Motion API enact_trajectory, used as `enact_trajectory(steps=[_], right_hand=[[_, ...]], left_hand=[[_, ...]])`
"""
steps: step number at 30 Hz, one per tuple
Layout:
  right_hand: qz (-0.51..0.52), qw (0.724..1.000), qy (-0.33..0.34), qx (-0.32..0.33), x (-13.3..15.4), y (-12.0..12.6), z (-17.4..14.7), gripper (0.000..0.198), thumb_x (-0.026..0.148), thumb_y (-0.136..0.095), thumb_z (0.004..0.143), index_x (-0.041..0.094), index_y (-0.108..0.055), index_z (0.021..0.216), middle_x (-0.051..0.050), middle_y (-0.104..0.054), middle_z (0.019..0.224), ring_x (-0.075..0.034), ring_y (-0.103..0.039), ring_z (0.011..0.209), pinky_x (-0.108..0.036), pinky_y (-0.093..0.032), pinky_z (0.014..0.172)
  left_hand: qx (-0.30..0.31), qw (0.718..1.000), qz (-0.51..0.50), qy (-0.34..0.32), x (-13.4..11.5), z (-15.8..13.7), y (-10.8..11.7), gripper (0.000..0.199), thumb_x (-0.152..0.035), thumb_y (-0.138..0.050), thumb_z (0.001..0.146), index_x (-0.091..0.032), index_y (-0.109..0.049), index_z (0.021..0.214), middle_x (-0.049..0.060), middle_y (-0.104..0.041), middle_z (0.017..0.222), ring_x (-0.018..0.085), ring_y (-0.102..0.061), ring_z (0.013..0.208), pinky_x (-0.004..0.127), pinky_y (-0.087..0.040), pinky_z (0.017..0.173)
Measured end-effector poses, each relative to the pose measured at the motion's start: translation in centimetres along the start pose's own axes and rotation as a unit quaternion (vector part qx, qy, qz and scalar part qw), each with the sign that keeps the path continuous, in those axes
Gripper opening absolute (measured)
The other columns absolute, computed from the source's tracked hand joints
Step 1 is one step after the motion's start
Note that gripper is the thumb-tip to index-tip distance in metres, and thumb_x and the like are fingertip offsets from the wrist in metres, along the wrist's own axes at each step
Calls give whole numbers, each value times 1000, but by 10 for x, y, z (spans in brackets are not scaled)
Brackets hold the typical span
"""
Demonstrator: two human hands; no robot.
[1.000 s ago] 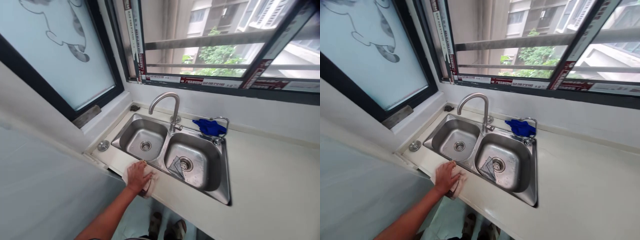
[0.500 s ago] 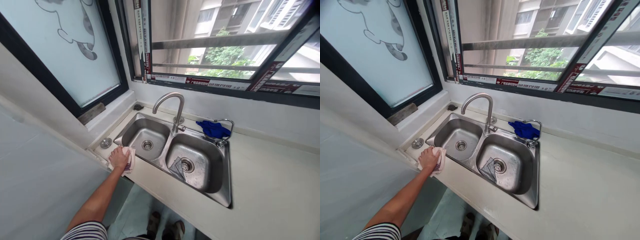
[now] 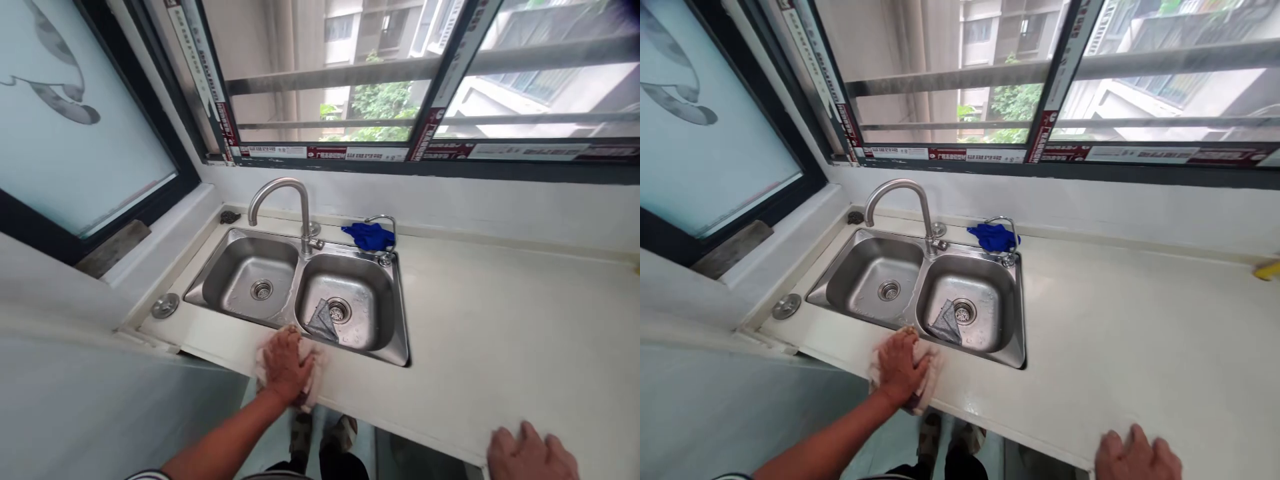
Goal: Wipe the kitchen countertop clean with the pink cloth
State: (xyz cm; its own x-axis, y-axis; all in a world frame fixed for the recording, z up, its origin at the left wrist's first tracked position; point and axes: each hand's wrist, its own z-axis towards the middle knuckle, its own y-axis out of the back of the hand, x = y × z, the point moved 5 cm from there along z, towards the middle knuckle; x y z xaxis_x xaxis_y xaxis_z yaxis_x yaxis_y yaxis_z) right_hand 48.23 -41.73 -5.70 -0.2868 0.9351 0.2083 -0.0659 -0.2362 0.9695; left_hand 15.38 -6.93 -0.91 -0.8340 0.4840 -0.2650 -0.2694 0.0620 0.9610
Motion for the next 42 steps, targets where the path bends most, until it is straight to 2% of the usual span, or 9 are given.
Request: enact_trajectory(steps=[4, 13, 20, 25, 29, 32, 35, 38, 42], right_hand=[[0, 1000, -17, -4, 11, 6, -3, 59, 46, -31, 95, 15, -53, 141, -25, -43, 152, -39, -36, 144, -66, -33, 108], [16, 998, -21, -56, 12, 1, -2, 59, 45, -27, 96, 13, -54, 139, -23, -44, 152, -33, -35, 145, -60, -28, 114], [76, 994, -9, -80, 5, -5, 1, 65, 50, -19, 99, 13, -53, 141, -21, -42, 155, -32, -31, 147, -59, -24, 116], [101, 989, -1, -104, -6, -12, 5, 69, 54, -11, 100, 14, -56, 135, -19, -55, 143, -32, -39, 142, -57, -29, 114], [129, 986, 24, -107, -15, -8, 9, 73, 59, -11, 100, 13, -58, 130, -21, -58, 137, -32, -46, 136, -53, -35, 111], [140, 982, 37, -123, -8, 6, 13, 75, 63, -19, 98, 8, -56, 133, -26, -48, 144, -34, -43, 137, -53, -37, 109], [118, 982, 105, -102, 29, 22, 23, 62, 61, -40, 96, 21, -54, 141, -17, -33, 159, -36, -29, 146, -56, -32, 112], [62, 975, 211, -27, 86, 22, 31, 54, 50, -56, 92, 33, -52, 143, -8, -36, 160, -36, -24, 148, -57, -30, 111], [45, 980, 191, -15, 131, 9, 25, 59, 53, -63, 89, 28, -53, 142, -12, -44, 154, -40, -25, 147, -63, -25, 111]], left_hand=[[59, 990, -77, -101, -82, -14, -31, 56, -54, -68, 84, -26, -59, 132, 11, -53, 145, 38, -42, 133, 57, -34, 108], [181, 934, -127, -280, -230, -40, -82, 63, -55, -63, 89, -23, -51, 142, 10, -46, 152, 36, -35, 139, 58, -27, 117], [199, 897, -169, -357, -323, -41, -107, 60, -46, -63, 90, -18, -50, 141, 13, -42, 154, 36, -31, 142, 61, -25, 119], [185, 881, -211, -382, -363, -27, -110, 60, -44, -67, 86, -19, -52, 139, 15, -43, 153, 38, -32, 141, 64, -23, 118], [167, 861, -232, -420, -351, -19, -95, 77, -47, -72, 79, -22, -44, 146, 16, -39, 156, 37, -32, 143, 61, -26, 118], [146, 853, -233, -444, -300, -10, -83, 83, -40, -73, 78, -22, -38, 151, 18, -28, 162, 38, -24, 149, 61, -25, 119], [78, 852, -206, -475, -225, -1, -76, 72, -35, -66, 84, -23, -39, 150, 18, -28, 163, 40, -25, 150, 63, -28, 116], [42, 832, -129, -539, -164, 2, -78, 67, -33, -67, 84, -26, -45, 147, 17, -35, 160, 40, -32, 146, 62, -33, 113], [26, 820, -73, -567, -138, 4, -75, 60, -37, -63, 88, -26, -48, 146, 15, -41, 158, 36, -37, 145, 56, -35, 113]])
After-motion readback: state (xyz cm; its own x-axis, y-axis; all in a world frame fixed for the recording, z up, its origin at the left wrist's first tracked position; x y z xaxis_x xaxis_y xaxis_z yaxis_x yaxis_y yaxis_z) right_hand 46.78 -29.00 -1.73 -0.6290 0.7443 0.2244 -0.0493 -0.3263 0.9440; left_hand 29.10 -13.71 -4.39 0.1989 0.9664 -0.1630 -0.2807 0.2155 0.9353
